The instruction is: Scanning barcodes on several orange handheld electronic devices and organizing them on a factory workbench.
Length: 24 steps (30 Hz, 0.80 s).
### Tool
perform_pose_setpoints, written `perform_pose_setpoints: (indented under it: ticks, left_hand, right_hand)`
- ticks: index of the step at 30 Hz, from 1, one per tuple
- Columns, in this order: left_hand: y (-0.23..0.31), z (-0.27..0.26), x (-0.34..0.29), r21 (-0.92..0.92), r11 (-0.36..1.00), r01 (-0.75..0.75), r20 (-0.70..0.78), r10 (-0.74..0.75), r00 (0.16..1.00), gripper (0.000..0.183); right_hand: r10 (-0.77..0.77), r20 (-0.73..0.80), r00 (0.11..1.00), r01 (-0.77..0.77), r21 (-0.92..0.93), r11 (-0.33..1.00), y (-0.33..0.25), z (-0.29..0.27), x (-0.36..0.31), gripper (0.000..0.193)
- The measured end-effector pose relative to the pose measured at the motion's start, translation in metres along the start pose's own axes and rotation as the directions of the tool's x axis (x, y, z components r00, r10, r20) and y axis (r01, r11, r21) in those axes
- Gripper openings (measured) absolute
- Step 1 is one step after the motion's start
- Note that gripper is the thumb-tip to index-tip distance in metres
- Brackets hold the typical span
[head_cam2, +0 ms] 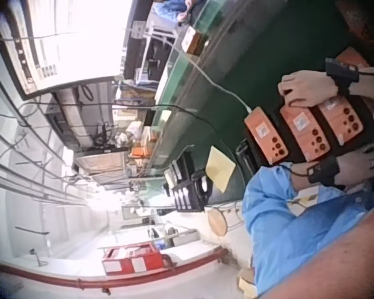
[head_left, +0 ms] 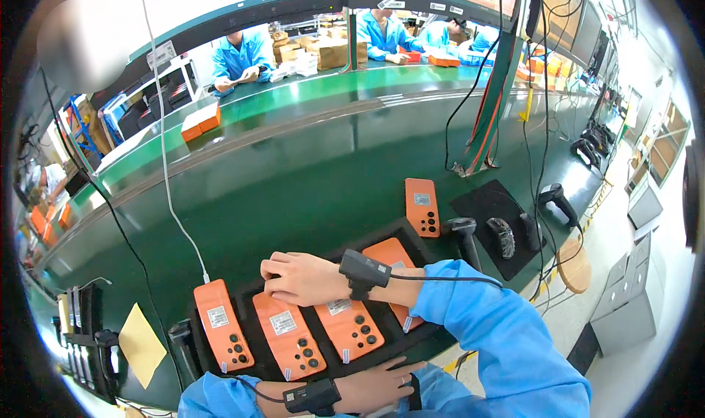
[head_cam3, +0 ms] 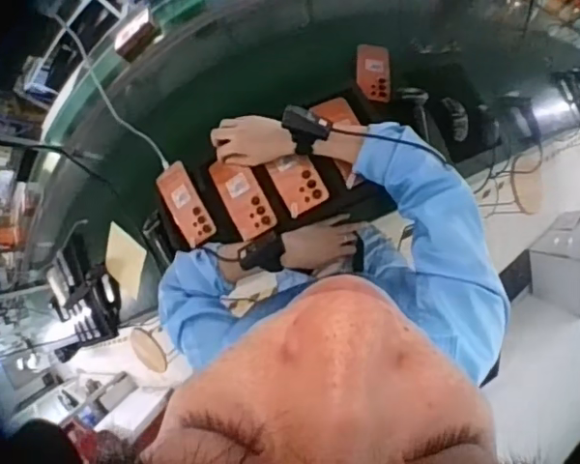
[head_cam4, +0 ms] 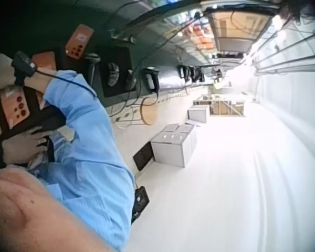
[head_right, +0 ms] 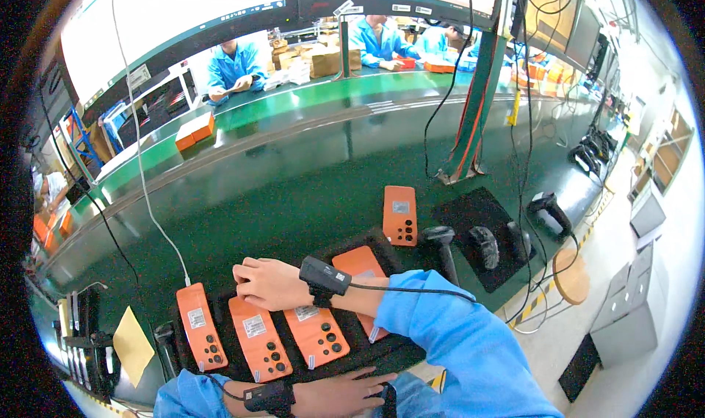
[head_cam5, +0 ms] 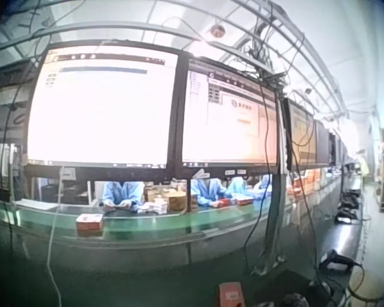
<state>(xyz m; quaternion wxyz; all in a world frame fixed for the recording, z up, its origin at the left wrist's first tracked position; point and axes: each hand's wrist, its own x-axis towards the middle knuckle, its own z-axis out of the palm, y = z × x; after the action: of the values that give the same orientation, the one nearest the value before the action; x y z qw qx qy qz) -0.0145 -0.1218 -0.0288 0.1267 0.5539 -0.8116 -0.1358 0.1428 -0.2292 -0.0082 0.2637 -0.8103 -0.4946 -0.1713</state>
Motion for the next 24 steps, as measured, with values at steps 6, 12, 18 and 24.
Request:
perform_pose_setpoints:
  ticks: [6, 12, 18, 24]
  left_hand:
    - [0.001, -0.003, 0.000, -0.041, 0.999, 0.000, -0.039, -0.002, 0.999, 0.035]
    - [0.003, -0.004, -0.001, -0.081, 0.997, -0.004, -0.042, 0.001, 0.999, 0.033]
    - [0.003, -0.016, -0.001, -0.094, 0.995, -0.012, -0.022, 0.010, 1.000, 0.033]
    - [-0.002, -0.009, -0.004, -0.116, 0.993, -0.026, -0.046, 0.021, 0.999, 0.035]
  right_hand:
    - [0.022, 0.018, 1.000, -0.022, 0.010, 1.000, -0.003, -0.001, 0.000, 0.013]
    - [0.017, 0.015, 1.000, -0.017, 0.001, 1.000, -0.002, 0.000, -0.001, 0.013]
    - [-0.002, 0.001, 1.000, 0.002, -0.003, 1.000, -0.001, 0.000, 0.001, 0.013]
    - [-0.025, -0.022, 0.999, 0.025, 0.006, 1.000, 0.002, -0.001, 0.003, 0.011]
